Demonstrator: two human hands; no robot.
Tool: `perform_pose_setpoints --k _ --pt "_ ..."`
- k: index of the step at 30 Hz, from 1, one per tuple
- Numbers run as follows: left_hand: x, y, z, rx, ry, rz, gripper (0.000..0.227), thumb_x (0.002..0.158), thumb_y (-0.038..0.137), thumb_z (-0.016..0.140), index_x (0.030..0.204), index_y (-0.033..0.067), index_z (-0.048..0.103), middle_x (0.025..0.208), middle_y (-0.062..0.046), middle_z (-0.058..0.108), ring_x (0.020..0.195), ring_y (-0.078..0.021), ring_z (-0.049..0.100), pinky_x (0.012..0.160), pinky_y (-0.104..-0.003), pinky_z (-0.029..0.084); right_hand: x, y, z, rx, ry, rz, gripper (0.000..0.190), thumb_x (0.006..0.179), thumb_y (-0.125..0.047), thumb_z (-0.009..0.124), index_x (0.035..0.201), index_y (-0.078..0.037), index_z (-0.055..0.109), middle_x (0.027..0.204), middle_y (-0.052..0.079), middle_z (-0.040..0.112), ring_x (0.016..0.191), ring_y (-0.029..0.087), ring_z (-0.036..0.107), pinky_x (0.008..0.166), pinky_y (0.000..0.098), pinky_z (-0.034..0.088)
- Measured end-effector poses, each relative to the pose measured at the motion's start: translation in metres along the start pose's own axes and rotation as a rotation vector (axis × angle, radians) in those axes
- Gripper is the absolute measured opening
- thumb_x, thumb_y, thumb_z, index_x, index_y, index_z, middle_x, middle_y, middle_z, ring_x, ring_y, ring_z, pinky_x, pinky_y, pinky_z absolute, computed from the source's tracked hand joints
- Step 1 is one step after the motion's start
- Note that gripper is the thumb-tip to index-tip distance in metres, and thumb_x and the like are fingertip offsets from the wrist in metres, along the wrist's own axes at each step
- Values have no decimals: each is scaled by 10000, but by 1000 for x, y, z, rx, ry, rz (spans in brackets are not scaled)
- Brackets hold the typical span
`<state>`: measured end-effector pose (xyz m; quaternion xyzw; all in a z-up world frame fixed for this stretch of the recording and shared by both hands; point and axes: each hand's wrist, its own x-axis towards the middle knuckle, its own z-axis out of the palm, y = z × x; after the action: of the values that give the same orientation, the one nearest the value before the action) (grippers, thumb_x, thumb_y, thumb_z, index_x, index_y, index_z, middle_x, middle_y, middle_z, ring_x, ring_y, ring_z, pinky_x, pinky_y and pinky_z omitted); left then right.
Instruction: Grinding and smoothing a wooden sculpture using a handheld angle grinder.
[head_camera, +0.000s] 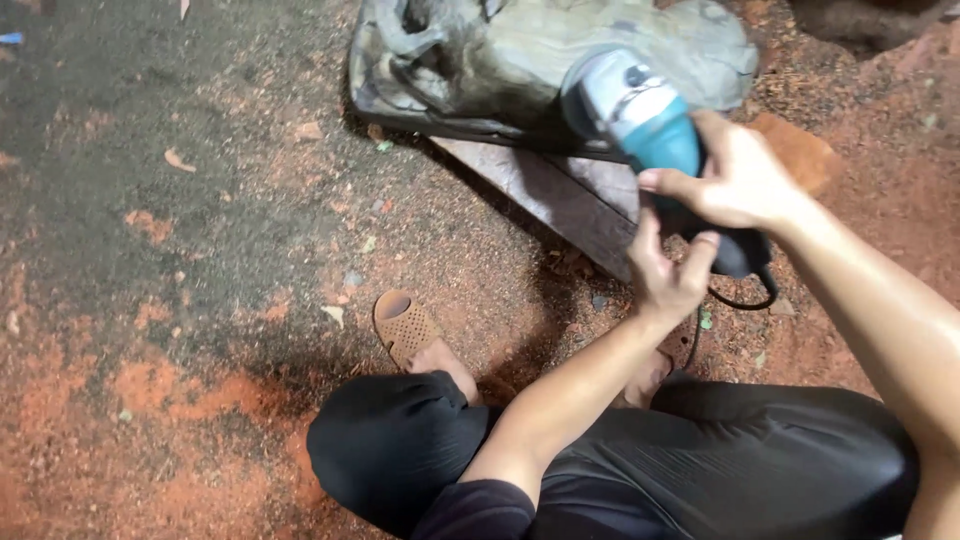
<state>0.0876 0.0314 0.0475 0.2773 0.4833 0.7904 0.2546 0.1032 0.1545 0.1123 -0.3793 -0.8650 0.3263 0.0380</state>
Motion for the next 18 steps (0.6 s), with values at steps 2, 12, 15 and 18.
perform_pose_setpoints --k 2,12,15,18 --pt "-2 0 3 15 72 -58 516 814 127 676 1296 -14 554 1041 -246 670 977 -363 676 886 -531 541 -1 3 2 44 -8 132 737 781 -474 846 1346 -68 602 1148 274 679 1141 499 620 927 633 488" --pt "-26 -51 19 187 -250 -207 447 748 235 727 1147 56 639 907 -188 684 942 -403 699 782 -512 541 -59 97 10 177 298 241 609 919 -374 860 1298 38 622 1056 313 669 1062 506 644 822 611 504" --pt "-24 -49 20 139 -175 -174 384 721 166 710 1074 28 643 858 -209 669 911 -405 694 775 -471 537 -54 64 3 167 284 273 662 906 -419 841 1346 2 580 1090 320 669 1083 501 638 843 628 506" --pt "-14 -25 14 34 -12 -81 338 736 155 751 1035 42 642 893 -178 676 889 -320 693 839 -401 544 -35 17 -1 84 117 214 813 834 -532 792 1394 -9 519 1102 363 675 1085 538 641 909 658 514"
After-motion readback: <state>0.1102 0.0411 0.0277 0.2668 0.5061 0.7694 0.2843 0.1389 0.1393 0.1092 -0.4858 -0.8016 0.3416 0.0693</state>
